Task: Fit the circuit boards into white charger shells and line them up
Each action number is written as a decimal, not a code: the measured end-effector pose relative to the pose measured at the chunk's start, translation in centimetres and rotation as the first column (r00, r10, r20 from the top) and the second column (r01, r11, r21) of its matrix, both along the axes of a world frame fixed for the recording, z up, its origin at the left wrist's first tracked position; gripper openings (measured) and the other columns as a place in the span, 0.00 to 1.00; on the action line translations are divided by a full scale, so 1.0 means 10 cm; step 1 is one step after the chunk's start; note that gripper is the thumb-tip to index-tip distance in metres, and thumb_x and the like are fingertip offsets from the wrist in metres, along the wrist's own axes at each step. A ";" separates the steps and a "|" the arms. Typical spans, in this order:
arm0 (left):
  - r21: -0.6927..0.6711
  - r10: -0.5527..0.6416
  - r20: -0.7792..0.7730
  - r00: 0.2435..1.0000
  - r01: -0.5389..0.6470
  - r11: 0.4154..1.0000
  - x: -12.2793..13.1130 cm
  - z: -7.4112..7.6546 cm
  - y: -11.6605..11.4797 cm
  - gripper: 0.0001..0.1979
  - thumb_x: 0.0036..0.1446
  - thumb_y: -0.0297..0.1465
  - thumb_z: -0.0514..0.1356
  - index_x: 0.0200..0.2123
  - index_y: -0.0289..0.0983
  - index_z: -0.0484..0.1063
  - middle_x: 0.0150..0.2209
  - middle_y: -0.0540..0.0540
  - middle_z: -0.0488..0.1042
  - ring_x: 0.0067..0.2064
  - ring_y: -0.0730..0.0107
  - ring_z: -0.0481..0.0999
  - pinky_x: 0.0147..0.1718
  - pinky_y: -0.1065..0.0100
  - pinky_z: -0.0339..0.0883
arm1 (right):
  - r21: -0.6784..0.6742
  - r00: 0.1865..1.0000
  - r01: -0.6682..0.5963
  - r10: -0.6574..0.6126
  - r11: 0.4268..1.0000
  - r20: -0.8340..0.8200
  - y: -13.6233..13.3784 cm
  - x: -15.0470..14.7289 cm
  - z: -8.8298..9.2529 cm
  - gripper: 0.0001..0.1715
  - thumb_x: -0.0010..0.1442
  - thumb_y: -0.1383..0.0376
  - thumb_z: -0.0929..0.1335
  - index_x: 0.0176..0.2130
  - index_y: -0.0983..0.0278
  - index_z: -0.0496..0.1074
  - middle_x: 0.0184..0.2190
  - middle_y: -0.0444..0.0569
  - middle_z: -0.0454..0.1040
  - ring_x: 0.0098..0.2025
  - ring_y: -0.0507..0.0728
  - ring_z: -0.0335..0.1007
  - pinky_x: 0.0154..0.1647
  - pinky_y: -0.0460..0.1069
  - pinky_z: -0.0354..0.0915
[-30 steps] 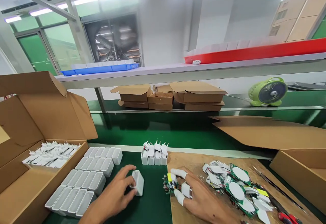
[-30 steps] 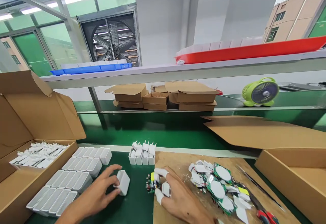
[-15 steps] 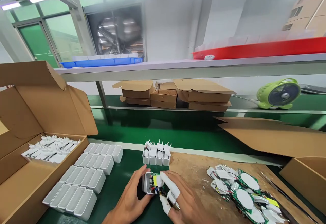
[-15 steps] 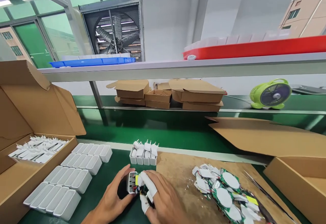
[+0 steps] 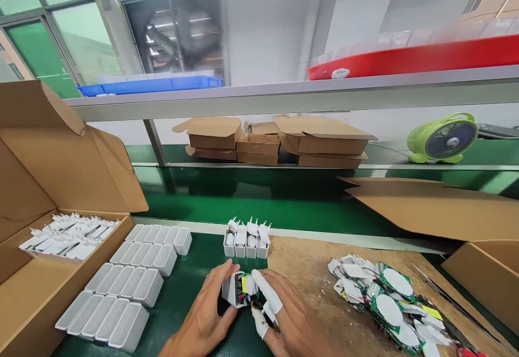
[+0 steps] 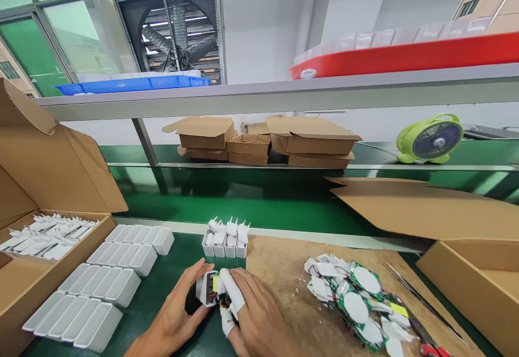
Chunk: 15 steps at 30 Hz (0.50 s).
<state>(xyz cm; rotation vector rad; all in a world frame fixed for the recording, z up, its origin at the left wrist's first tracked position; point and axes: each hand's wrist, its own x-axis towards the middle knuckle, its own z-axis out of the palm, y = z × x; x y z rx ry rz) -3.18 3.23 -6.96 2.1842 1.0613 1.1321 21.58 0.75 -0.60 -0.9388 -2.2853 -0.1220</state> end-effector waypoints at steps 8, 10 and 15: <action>-0.017 0.002 -0.025 1.000 -0.002 1.000 0.00 0.04 -0.01 0.43 0.68 0.23 0.60 0.78 0.52 0.43 0.70 0.40 0.71 0.71 0.53 0.71 0.69 0.47 0.69 | 0.060 0.997 0.033 -0.037 0.998 0.067 -0.03 -0.03 0.13 0.45 0.55 0.77 0.61 0.70 0.74 0.59 0.59 0.64 0.77 0.61 0.67 0.75 0.63 0.57 0.75; -0.014 -0.003 -0.025 1.000 0.003 1.000 0.00 0.04 -0.02 0.43 0.69 0.24 0.60 0.78 0.51 0.43 0.70 0.40 0.71 0.71 0.53 0.70 0.70 0.46 0.68 | 0.045 0.997 0.032 -0.035 0.998 0.066 -0.04 -0.04 0.13 0.45 0.55 0.77 0.61 0.70 0.74 0.58 0.59 0.63 0.77 0.61 0.66 0.75 0.63 0.57 0.75; -0.005 -0.012 -0.002 1.000 0.012 1.000 0.00 0.05 -0.03 0.43 0.69 0.24 0.60 0.78 0.52 0.44 0.70 0.41 0.71 0.71 0.52 0.71 0.69 0.46 0.69 | -0.004 0.998 0.035 -0.035 0.999 0.057 -0.04 -0.04 0.09 0.46 0.54 0.76 0.61 0.71 0.73 0.56 0.59 0.63 0.77 0.61 0.67 0.75 0.63 0.58 0.76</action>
